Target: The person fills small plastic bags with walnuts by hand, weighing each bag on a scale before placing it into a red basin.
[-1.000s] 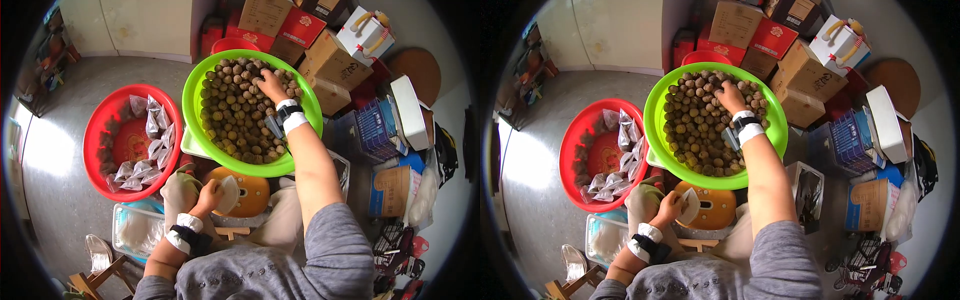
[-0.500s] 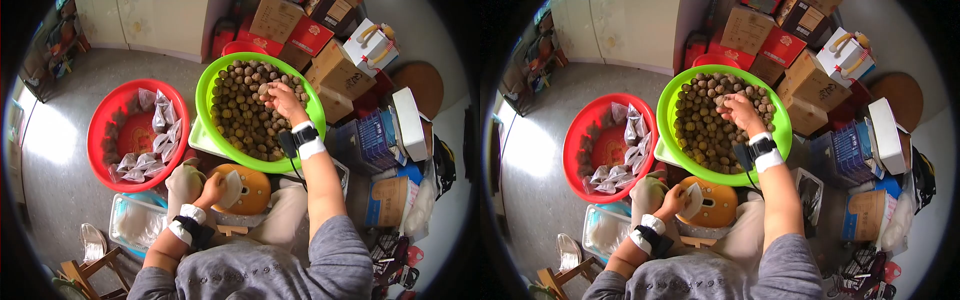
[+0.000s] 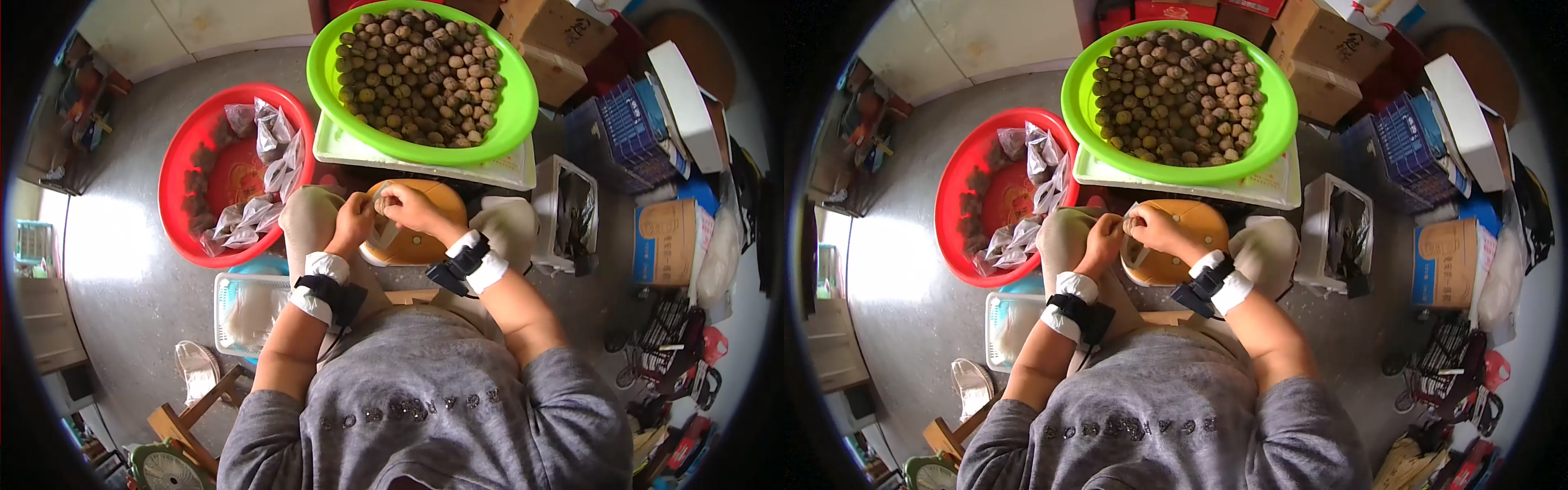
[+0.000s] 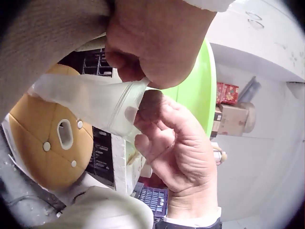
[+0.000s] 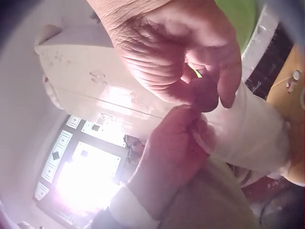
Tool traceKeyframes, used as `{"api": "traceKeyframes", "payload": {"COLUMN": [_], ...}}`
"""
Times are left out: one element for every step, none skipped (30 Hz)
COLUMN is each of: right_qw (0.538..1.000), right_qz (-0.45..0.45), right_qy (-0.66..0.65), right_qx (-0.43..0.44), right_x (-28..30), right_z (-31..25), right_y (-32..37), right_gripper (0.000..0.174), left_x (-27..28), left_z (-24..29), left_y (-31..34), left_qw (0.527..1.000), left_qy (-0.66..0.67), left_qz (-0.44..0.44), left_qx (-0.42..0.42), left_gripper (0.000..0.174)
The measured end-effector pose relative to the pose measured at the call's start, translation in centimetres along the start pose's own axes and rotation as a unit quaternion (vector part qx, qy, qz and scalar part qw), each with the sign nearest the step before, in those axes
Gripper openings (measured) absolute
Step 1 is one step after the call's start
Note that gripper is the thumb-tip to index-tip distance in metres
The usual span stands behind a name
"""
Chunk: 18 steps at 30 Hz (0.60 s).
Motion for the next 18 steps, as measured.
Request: {"api": "traceKeyframes", "payload": {"right_qw": [0.997,0.988,0.973,0.96,0.945,0.927,0.926,0.926,0.925,0.916,0.906,0.894,0.89,0.886,0.882,0.874,0.864,0.853], "right_qz": [0.024,0.047,0.068,0.077,0.086,0.094,0.108,0.122,0.135,0.154,0.173,0.192,0.194,0.196,0.198,0.216,0.234,0.253], "right_qy": [0.067,0.133,0.2,0.245,0.289,0.334,0.336,0.339,0.341,0.346,0.35,0.355,0.361,0.367,0.374,0.383,0.393,0.404], "right_qx": [0.034,0.067,0.099,0.115,0.13,0.145,0.131,0.117,0.103,0.133,0.164,0.193,0.198,0.203,0.208,0.208,0.209,0.212], "right_x": [0.0,-0.2,-0.4,-0.6,-0.7,-0.9,-0.7,-0.5,-0.2,-0.2,-0.1,0.0,0.2,0.4,0.6,1.0,1.4,1.8], "right_z": [0.1,0.5,0.1,-0.1,-0.2,-0.7,-0.8,-0.9,-1.0,-1.3,-1.3,-2.0,-2.3,-2.5,-2.9,-3.0,-3.1,-3.4], "right_y": [-0.1,-0.3,-0.3,-0.3,-0.3,-0.3,-0.4,-0.5,-0.5,-0.4,-0.2,0.3,0.6,1.1,1.5,1.7,1.9,2.0], "right_gripper": [0.015,0.014,0.014,0.013,0.012,0.011,0.012,0.014,0.016,0.013,0.011,0.009,0.009,0.01,0.01,0.011,0.011,0.012], "left_x": [0.0,0.1,0.3,0.4,0.4,0.5,0.5,0.4,0.5,0.5,0.5,0.5,0.5,0.5,0.4,0.4,0.3,0.3], "left_z": [-0.1,-0.3,-0.2,-0.1,-0.1,0.1,0.0,-0.2,-0.3,-0.3,-0.2,-0.1,0.0,0.2,0.3,0.3,0.4,0.5], "left_y": [0.0,0.0,0.0,0.1,0.1,0.1,0.1,0.1,0.1,0.1,0.1,0.1,0.0,0.0,-0.1,-0.2,-0.2,-0.2], "left_qw": [1.0,1.0,1.0,1.0,1.0,0.999,1.0,1.0,1.0,1.0,1.0,1.0,0.999,0.999,0.999,0.999,0.999,0.999], "left_qy": [-0.007,-0.015,-0.023,-0.027,-0.03,-0.033,-0.03,-0.027,-0.024,-0.025,-0.026,-0.027,-0.032,-0.038,-0.043,-0.044,-0.044,-0.044], "left_qz": [-0.003,-0.005,-0.005,-0.004,-0.003,-0.001,-0.001,0.0,0.0,0.0,0.0,0.0,0.0,-0.001,-0.001,-0.001,-0.001,0.001], "left_qx": [-0.001,-0.001,-0.001,-0.003,-0.005,-0.007,-0.001,0.005,0.012,0.01,0.008,0.006,0.003,0.001,-0.001,-0.002,-0.003,-0.006], "left_gripper": [0.013,0.013,0.013,0.013,0.014,0.014,0.014,0.014,0.014,0.013,0.013,0.013,0.013,0.013,0.012,0.012,0.012,0.011]}}
Point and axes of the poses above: each hand's wrist, its own y-axis away from the middle knuckle, its own x-axis out of the back of the hand, z = x × y, the point moved 9 cm from there along -y, towards the middle knuckle, and after that the axes turned 2 degrees about -x, right-handed, at the moved point
